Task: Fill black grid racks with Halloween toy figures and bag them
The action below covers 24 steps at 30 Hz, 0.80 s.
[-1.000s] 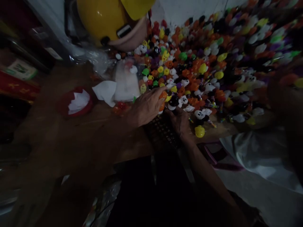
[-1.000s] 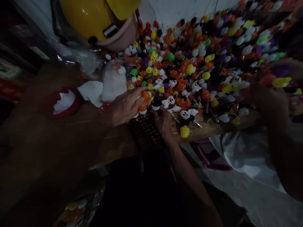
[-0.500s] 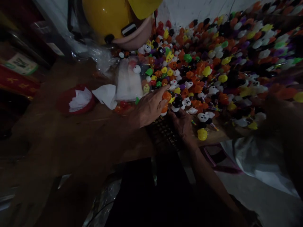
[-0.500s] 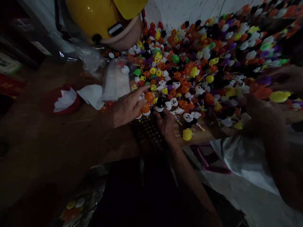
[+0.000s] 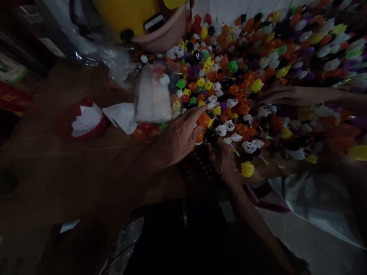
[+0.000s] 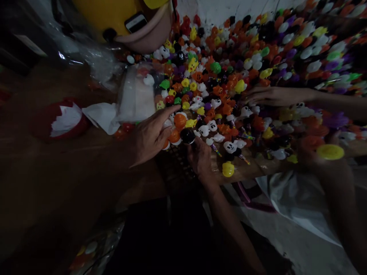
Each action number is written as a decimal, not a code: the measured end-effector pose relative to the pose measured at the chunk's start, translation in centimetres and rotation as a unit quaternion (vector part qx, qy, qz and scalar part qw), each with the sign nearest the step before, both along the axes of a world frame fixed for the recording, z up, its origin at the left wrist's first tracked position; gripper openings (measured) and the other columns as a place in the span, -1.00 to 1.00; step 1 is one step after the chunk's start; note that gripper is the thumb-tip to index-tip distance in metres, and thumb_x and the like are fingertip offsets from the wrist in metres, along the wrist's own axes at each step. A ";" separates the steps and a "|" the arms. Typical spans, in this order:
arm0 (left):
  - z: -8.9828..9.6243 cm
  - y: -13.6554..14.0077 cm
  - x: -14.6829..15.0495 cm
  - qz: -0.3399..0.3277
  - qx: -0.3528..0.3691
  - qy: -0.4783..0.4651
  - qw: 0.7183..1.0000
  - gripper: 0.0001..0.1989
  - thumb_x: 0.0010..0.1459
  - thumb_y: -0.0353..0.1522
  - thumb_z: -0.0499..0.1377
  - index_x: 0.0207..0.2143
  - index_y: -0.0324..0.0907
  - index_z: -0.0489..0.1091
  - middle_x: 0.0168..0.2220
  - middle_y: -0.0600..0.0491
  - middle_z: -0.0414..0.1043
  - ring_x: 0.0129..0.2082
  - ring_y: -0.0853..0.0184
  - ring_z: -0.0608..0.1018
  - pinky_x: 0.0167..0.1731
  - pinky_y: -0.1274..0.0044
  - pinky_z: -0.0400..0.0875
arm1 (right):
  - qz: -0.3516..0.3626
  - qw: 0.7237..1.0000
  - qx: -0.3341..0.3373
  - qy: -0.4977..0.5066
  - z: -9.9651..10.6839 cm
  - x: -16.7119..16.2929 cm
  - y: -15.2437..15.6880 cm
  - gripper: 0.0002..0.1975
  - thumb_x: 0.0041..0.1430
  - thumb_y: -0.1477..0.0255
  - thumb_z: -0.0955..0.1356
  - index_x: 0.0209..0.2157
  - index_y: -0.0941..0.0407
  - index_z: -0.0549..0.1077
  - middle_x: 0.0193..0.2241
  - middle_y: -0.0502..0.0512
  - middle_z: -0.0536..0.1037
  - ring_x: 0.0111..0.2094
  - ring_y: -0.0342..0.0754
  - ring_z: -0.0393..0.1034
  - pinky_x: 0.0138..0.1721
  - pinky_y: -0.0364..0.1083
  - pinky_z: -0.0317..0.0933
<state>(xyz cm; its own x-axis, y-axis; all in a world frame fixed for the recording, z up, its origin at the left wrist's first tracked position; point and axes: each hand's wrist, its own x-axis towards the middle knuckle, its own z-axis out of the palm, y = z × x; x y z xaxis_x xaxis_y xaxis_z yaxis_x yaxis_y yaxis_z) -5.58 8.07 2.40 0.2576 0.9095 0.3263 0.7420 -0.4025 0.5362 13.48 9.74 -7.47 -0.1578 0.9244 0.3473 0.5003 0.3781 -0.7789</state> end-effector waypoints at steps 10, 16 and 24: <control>-0.8 0.2 -0.2 -0.001 0.023 -0.006 1.000 -0.50 0.41 -0.44 0.03 0.35 -0.02 0.29 0.33 -0.03 0.40 0.34 0.14 0.44 0.36 0.24 0.38 | 0.065 0.990 -0.069 0.106 -0.2 -0.4 1.1 -0.70 0.25 0.22 0.34 -0.13 0.11 0.58 -0.14 0.16 0.68 -0.12 0.08 0.54 0.02 0.07 0.40; 1.8 0.3 0.0 -0.006 0.021 0.101 0.995 -0.55 0.38 -0.45 0.09 0.26 -0.06 0.42 0.39 -0.06 0.31 0.43 0.02 0.30 0.40 0.03 0.23 | 0.076 0.976 -0.121 0.166 0.0 -1.4 1.8 -0.66 0.16 0.14 0.42 -0.19 0.10 0.59 -0.19 0.13 0.69 -0.13 0.10 0.55 0.01 0.10 0.42; 1.9 1.0 0.9 -0.030 -0.003 0.135 0.990 -0.50 0.35 -0.51 0.03 0.29 -0.18 0.37 0.37 -0.12 0.34 0.38 0.12 0.40 0.35 0.21 0.31 | 0.034 0.961 -0.135 0.241 0.0 -1.7 1.7 -0.60 0.02 0.06 0.50 -0.33 0.13 0.60 -0.30 0.11 0.69 -0.25 0.05 0.53 -0.05 0.08 0.44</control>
<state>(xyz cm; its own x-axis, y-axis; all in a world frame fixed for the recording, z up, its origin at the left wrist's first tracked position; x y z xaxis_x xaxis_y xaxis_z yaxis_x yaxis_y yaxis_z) -4.68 9.03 4.28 0.3876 0.8920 0.2326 0.8338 -0.4468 0.3243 11.74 11.40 -7.46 -0.1027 0.9841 0.1452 0.0380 0.1498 -0.9880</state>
